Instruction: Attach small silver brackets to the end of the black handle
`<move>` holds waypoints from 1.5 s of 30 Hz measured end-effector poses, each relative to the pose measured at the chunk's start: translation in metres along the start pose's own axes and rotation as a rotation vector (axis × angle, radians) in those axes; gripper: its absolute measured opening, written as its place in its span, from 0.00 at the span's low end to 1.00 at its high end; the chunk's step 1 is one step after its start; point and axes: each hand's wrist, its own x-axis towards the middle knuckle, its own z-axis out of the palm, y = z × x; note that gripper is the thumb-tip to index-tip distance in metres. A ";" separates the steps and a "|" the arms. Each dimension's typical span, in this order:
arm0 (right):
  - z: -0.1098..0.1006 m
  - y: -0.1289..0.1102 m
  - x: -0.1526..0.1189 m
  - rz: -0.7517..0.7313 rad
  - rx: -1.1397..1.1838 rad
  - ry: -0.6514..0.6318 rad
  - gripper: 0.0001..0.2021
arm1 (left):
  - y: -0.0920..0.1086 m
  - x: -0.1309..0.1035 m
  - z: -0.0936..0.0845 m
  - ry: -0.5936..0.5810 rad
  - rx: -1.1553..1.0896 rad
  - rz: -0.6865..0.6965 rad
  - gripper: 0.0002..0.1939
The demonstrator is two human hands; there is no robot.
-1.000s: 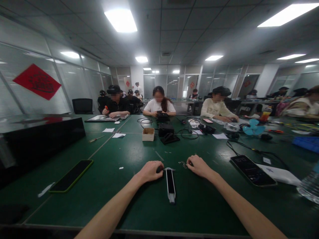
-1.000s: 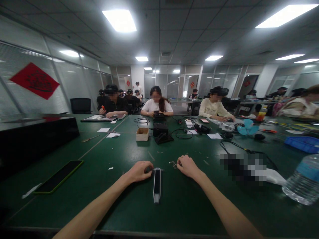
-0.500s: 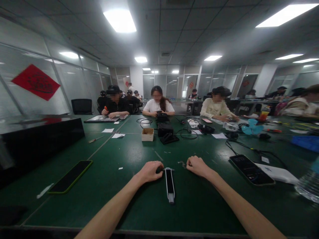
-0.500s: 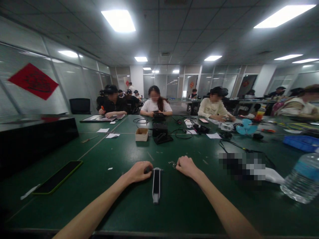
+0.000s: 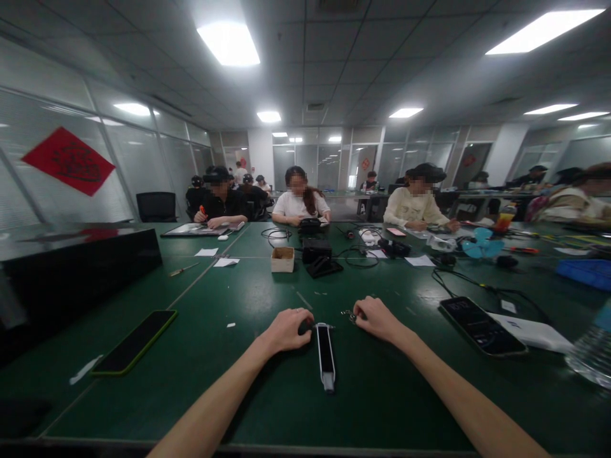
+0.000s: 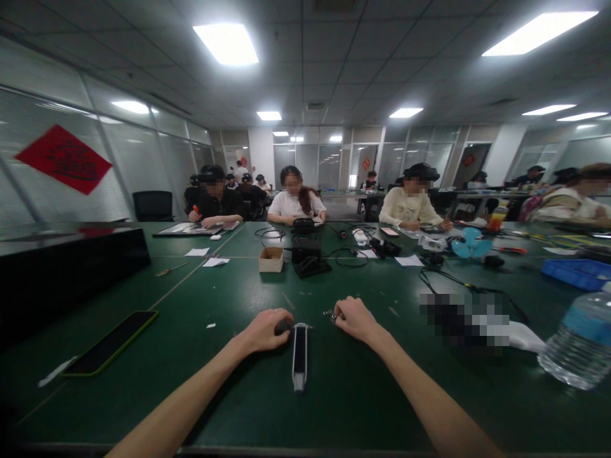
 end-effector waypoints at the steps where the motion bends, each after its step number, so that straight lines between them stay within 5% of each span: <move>1: -0.001 -0.003 0.000 -0.025 0.011 0.023 0.06 | 0.000 0.000 -0.001 0.012 0.008 -0.004 0.12; 13: 0.003 -0.081 -0.013 -0.085 0.606 0.189 0.05 | 0.004 0.006 0.019 0.237 0.050 0.148 0.07; 24: 0.011 -0.083 -0.012 -0.066 0.742 0.181 0.06 | 0.007 0.009 0.024 0.256 0.047 0.190 0.11; 32: 0.005 -0.068 -0.011 -0.098 0.452 0.215 0.06 | -0.010 0.005 0.008 0.159 0.065 0.137 0.08; 38: 0.003 -0.051 -0.010 -0.182 0.210 0.085 0.06 | -0.023 0.001 0.004 0.006 0.022 0.057 0.07; 45: 0.004 -0.054 -0.010 -0.185 0.158 0.012 0.08 | -0.022 0.003 0.007 -0.013 0.028 0.064 0.07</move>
